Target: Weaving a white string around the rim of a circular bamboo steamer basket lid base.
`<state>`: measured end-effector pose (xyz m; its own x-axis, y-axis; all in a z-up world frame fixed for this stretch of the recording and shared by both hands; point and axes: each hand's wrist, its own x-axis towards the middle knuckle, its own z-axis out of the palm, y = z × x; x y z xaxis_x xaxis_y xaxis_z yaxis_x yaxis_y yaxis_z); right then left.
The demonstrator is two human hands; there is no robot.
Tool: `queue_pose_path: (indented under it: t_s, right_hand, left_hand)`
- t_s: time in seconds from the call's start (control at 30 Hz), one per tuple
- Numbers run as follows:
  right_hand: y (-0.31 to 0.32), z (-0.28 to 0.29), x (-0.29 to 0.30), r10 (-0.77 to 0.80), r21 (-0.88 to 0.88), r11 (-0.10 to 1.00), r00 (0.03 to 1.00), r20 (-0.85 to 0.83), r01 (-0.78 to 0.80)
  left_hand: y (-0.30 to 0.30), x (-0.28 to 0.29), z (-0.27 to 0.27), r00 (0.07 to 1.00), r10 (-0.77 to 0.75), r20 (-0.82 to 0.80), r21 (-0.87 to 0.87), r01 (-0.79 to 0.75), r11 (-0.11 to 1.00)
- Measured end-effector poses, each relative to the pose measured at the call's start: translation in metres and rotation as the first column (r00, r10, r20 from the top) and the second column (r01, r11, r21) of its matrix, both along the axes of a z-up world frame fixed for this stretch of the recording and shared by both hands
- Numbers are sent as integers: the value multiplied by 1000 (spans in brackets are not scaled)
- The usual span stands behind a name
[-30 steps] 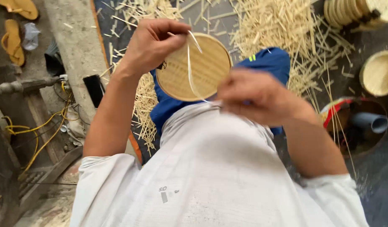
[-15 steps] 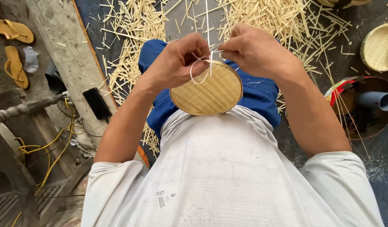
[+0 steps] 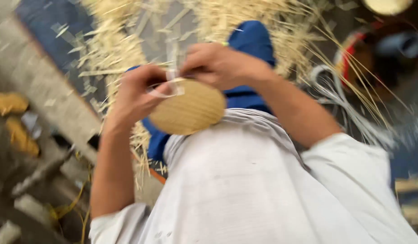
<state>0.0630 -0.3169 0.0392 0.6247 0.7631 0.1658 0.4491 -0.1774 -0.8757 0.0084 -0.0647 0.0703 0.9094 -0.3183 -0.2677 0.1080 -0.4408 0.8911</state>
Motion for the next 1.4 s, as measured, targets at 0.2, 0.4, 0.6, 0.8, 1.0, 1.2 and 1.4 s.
queue_pose_path:
  t_s: [0.2,0.4,0.6,0.8,1.0,1.2,1.4]
  right_hand:
    - [-84,-74,-8,-529,53,848,839,132,527]
    - [-313,-269,-21,-700,-610,155,522,487,777]
    - [-398,-301,-48,-651,-718,-31,531,543,696]
    - [-420,-329,-62,-633,-717,-33,541,554,696]
    - [-425,-322,-68,-615,-630,45,519,594,775]
    - [-434,-281,-72,-629,-544,101,477,613,833]
    - [-386,-190,-32,-590,-251,338,412,694,907]
  left_hand:
    - [11,1,-16,950,211,-229,9,-214,977]
    - [34,-9,-38,900,326,-290,-134,-375,917]
    - [20,-10,-28,865,385,-321,-137,-444,885]
    - [15,-11,-24,866,386,-318,-141,-446,884]
    - [22,-14,-26,866,387,-317,-143,-447,883]
    - [44,-8,-23,840,451,-300,-190,-516,835]
    - [22,2,-5,896,354,-267,-54,-381,923]
